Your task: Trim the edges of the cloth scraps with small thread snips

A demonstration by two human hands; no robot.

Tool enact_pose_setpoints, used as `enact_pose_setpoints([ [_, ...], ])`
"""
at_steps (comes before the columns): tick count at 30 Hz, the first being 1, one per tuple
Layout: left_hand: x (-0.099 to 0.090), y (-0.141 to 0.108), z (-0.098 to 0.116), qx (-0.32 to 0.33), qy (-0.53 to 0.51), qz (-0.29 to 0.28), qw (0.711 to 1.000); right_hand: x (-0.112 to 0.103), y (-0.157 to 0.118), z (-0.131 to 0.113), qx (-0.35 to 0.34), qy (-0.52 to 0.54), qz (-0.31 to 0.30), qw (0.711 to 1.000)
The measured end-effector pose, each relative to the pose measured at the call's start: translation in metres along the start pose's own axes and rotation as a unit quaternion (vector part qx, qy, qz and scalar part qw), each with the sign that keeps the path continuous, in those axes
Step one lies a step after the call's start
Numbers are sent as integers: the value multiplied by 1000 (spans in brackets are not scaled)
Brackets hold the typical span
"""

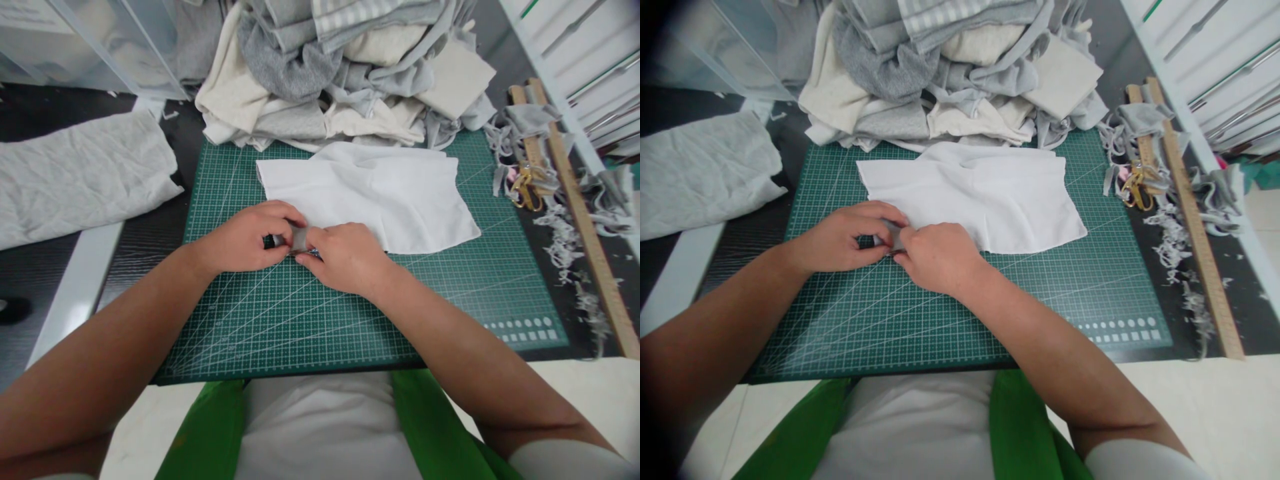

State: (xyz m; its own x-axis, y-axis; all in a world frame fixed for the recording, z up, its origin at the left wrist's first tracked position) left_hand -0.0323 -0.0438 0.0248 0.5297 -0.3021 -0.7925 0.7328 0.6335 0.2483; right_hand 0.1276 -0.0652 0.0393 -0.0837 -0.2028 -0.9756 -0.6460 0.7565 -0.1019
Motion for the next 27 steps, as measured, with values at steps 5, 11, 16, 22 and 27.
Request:
enact_pose_setpoints([
  [5,0,0,0,-9,-6,-3,1000,0,0,-3,-3,-9,-9,1000],
  [11,0,0,0,-3,-10,3,1000,0,1,-5,-9,-15,-7,1000],
  [16,1,-1,-1,-3,-9,-1,1000,0,1,-5,-11,-17,-4,1000],
  [22,-1,-1,-2,-8,-21,-6,1000,1,2,-3,-2,-10,-14,1000],
  [27,-3,-2,-4,-16,-28,-16,999,2,2,-3,1,-4,-12,1000],
])
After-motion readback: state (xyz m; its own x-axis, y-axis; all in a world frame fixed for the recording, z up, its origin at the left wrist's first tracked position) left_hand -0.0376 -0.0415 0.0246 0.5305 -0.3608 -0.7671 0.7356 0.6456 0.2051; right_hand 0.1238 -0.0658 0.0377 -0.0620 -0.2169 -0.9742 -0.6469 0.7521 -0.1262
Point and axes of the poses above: each hand's wrist, its own y-axis towards the middle knuckle, its own x-axis out of the palm, z = x × y, the point moved 4 cm from there along y, towards the middle knuckle, and after that the axes turned 5 degrees about y, right-handed, at the moved point
